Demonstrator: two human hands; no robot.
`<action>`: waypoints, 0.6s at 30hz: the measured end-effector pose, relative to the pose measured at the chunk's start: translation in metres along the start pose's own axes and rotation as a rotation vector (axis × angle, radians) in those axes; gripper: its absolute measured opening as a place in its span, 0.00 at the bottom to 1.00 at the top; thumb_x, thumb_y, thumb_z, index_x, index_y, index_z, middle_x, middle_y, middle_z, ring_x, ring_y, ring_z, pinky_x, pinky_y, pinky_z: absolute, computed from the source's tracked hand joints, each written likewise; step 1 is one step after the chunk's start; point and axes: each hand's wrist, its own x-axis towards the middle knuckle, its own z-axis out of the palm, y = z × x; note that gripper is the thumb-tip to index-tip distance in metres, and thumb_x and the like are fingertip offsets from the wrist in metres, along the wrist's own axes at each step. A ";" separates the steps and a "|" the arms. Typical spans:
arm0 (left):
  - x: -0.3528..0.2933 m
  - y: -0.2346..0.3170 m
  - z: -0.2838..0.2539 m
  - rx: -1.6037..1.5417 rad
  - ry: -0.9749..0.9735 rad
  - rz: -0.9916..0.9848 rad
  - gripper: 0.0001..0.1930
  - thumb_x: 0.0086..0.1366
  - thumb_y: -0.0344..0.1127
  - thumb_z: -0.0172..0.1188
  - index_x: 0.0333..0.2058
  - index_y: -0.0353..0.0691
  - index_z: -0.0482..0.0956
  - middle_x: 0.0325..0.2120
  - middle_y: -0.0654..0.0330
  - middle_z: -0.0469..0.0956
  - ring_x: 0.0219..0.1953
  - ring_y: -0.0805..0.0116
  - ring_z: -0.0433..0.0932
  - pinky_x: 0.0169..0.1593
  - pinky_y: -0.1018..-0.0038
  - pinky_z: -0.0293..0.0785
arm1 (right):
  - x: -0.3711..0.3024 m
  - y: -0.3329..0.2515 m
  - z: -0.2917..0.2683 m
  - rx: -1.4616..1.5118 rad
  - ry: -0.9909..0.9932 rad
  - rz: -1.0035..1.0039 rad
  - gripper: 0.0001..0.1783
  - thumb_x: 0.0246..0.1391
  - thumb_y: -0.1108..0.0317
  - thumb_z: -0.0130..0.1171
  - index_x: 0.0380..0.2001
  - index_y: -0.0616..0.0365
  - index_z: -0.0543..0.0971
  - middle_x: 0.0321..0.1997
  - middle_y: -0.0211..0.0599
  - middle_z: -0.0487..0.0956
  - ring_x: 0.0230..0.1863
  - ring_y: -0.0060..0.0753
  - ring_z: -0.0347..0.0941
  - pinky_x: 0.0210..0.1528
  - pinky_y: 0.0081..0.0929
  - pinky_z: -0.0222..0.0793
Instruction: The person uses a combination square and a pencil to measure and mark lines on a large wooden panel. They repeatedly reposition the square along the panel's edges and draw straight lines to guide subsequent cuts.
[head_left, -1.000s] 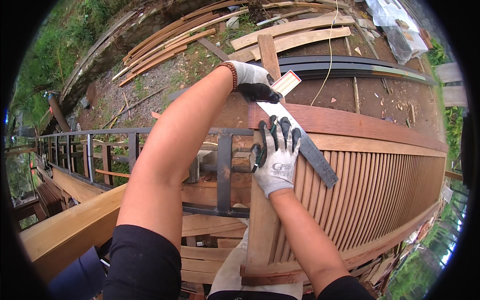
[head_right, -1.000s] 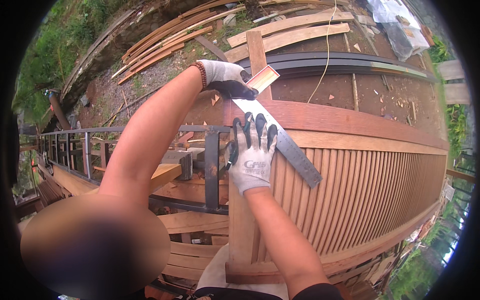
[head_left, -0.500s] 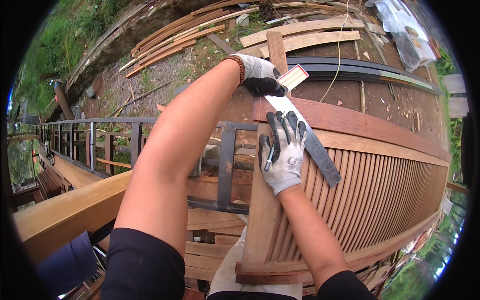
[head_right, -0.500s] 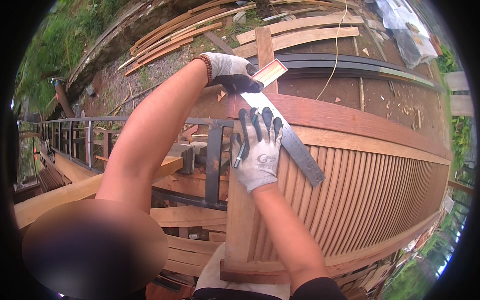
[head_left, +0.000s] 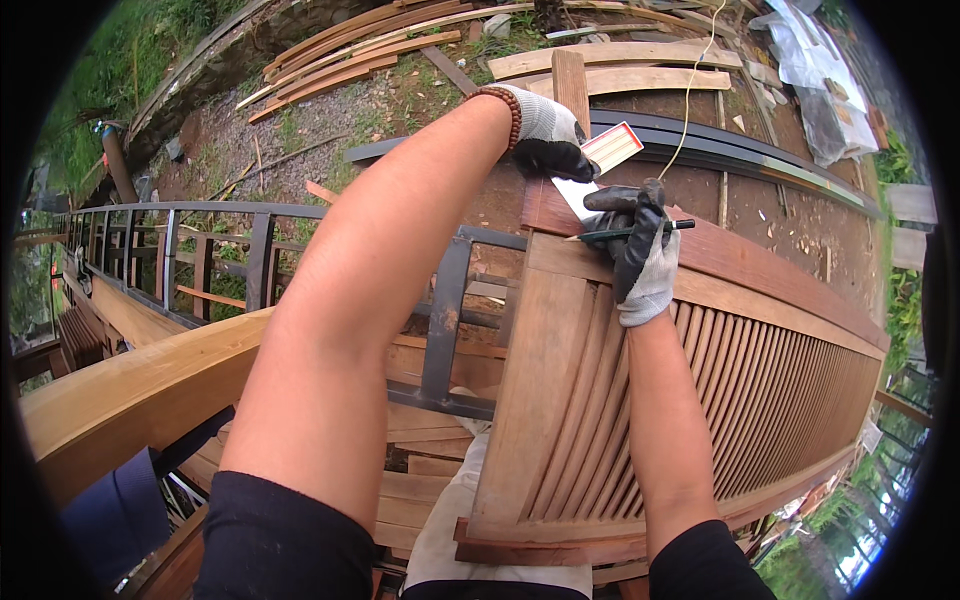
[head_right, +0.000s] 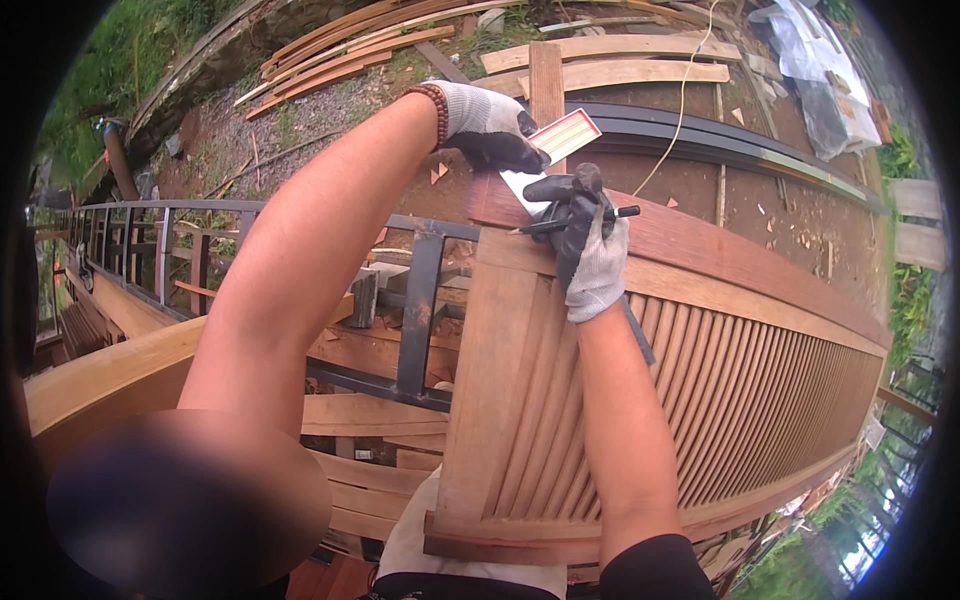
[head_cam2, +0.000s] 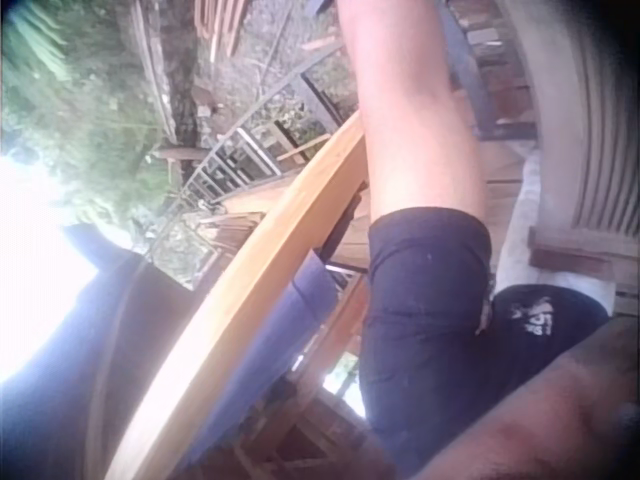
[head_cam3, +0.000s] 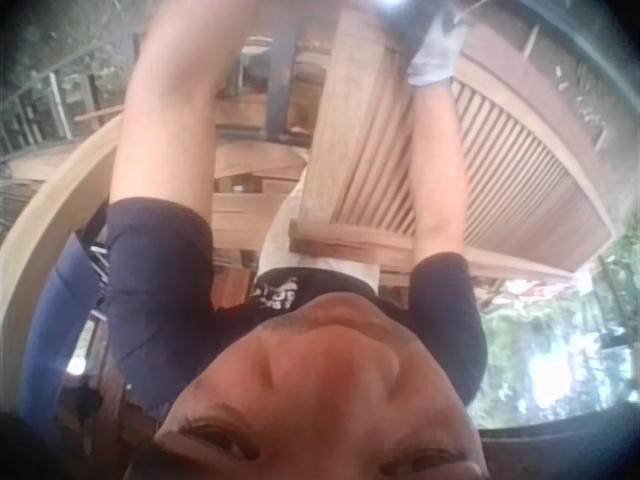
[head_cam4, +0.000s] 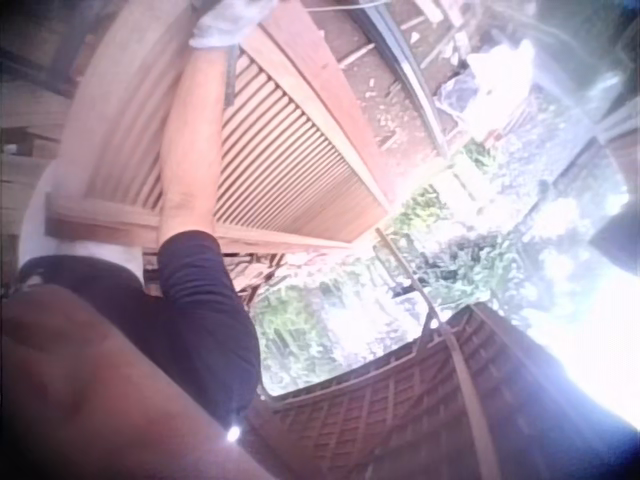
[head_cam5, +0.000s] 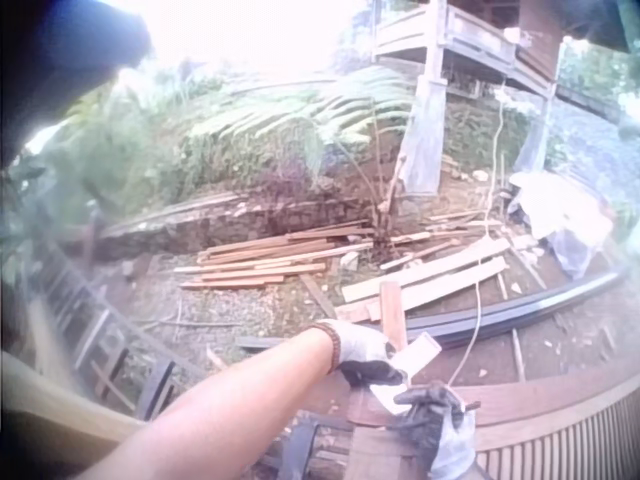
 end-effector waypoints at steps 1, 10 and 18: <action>0.001 -0.001 0.000 0.030 0.000 0.008 0.23 0.65 0.57 0.62 0.46 0.43 0.84 0.34 0.59 0.82 0.34 0.69 0.79 0.39 0.71 0.78 | -0.003 0.002 0.004 0.039 0.019 -0.052 0.30 0.72 0.45 0.45 0.41 0.63 0.85 0.31 0.33 0.82 0.28 0.21 0.75 0.32 0.18 0.70; 0.012 -0.013 -0.003 0.041 -0.021 0.125 0.25 0.65 0.57 0.64 0.49 0.42 0.82 0.38 0.59 0.82 0.35 0.69 0.80 0.40 0.72 0.82 | -0.006 -0.004 0.010 -0.421 -0.061 -0.325 0.13 0.56 0.75 0.63 0.45 0.55 0.84 0.38 0.42 0.85 0.38 0.44 0.83 0.42 0.34 0.77; -0.007 -0.001 -0.002 -0.075 -0.014 0.013 0.27 0.64 0.58 0.64 0.50 0.41 0.82 0.38 0.58 0.82 0.34 0.68 0.81 0.39 0.72 0.81 | -0.005 -0.008 0.020 -0.612 -0.058 -0.415 0.14 0.56 0.71 0.64 0.46 0.54 0.84 0.41 0.44 0.84 0.41 0.49 0.82 0.44 0.37 0.78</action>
